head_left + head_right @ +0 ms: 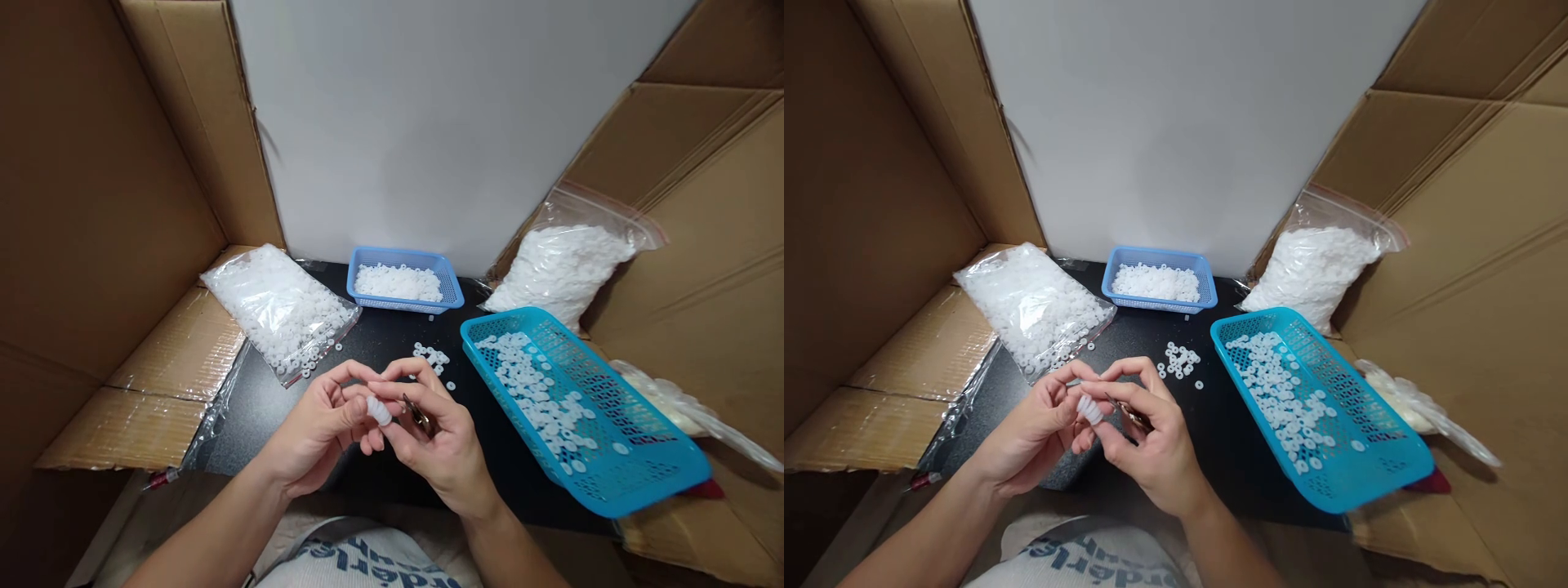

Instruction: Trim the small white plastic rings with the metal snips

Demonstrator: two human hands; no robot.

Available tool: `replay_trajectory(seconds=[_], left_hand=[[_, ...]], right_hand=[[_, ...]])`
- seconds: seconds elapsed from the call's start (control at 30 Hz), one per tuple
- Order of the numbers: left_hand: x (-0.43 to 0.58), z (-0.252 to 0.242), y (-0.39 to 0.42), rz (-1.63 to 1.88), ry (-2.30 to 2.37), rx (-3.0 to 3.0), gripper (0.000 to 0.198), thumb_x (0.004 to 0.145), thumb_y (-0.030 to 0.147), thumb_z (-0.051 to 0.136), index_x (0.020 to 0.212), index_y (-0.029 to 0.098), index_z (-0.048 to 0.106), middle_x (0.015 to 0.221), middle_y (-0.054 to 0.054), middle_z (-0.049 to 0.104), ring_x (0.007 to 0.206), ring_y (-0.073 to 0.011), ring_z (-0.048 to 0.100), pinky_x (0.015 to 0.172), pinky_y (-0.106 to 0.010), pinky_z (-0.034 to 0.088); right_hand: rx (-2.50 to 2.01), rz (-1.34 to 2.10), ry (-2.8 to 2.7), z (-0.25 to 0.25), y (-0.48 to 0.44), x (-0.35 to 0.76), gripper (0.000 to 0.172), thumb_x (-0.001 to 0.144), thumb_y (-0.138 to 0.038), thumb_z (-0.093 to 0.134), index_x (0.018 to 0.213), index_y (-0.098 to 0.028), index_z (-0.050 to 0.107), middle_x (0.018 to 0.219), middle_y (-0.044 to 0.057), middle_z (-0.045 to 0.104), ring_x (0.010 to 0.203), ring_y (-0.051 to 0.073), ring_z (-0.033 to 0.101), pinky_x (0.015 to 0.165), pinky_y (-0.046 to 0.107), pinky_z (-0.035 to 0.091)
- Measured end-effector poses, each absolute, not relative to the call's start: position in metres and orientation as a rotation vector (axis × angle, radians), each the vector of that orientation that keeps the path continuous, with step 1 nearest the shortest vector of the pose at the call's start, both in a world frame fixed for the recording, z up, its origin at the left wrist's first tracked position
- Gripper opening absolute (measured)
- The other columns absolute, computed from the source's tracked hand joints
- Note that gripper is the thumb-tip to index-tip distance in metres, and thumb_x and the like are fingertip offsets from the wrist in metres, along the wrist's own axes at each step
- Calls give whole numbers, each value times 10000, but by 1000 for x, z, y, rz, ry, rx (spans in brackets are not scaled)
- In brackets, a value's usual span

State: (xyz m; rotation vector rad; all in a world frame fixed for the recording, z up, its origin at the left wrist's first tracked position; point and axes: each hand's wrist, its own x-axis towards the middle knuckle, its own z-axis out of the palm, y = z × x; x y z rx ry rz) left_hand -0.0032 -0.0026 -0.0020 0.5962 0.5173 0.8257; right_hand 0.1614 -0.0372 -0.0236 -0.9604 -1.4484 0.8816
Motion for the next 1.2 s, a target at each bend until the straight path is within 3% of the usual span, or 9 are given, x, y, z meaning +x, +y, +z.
replay_trajectory(seconds=[0.23,0.4,0.57,0.73,1.03,1.2], left_hand=[[-3,7,-4,903,592,666,319,637,248,994,823,132,762,783,-57,828,588,-112,749,572,-150,593],[-3,10,-5,1086,589,828,207,664,199,973,746,154,787,842,-51,828,658,-129,759,651,-198,632],[-6,9,-7,1182,697,1006,154,691,145,943,733,172,798,885,-67,822,713,-140,736,675,-219,622],[-6,9,-11,1245,753,1102,174,684,128,944,751,192,797,879,-56,819,767,-157,741,686,-225,608],[-5,12,-15,1294,801,1188,147,704,151,935,751,201,805,870,-61,809,788,-177,743,724,-265,609],[-5,10,-14,1306,799,1209,141,710,157,933,757,209,810,876,-51,805,796,-167,743,732,-247,608]], right_hand=[[-985,837,-1430,-19,-40,167,178,928,-238,700,1084,-282,775,1009,30,596,615,84,508,490,193,451],[-1013,615,-1500,-18,-46,170,367,1030,-394,599,1381,-342,691,993,50,614,790,165,635,580,244,538],[-1041,260,-1680,-15,-53,171,525,1049,-206,574,1547,-350,493,921,49,660,770,170,661,682,288,564],[-1061,82,-1746,-13,-58,169,641,1000,-80,607,1553,-375,471,874,38,703,724,167,670,634,278,539],[-1085,29,-1771,-12,-59,166,626,989,-77,605,1542,-354,508,839,38,728,686,165,681,600,269,534],[-1080,-14,-1788,-11,-57,165,651,998,-72,593,1570,-350,453,839,43,733,687,169,677,591,274,530]])
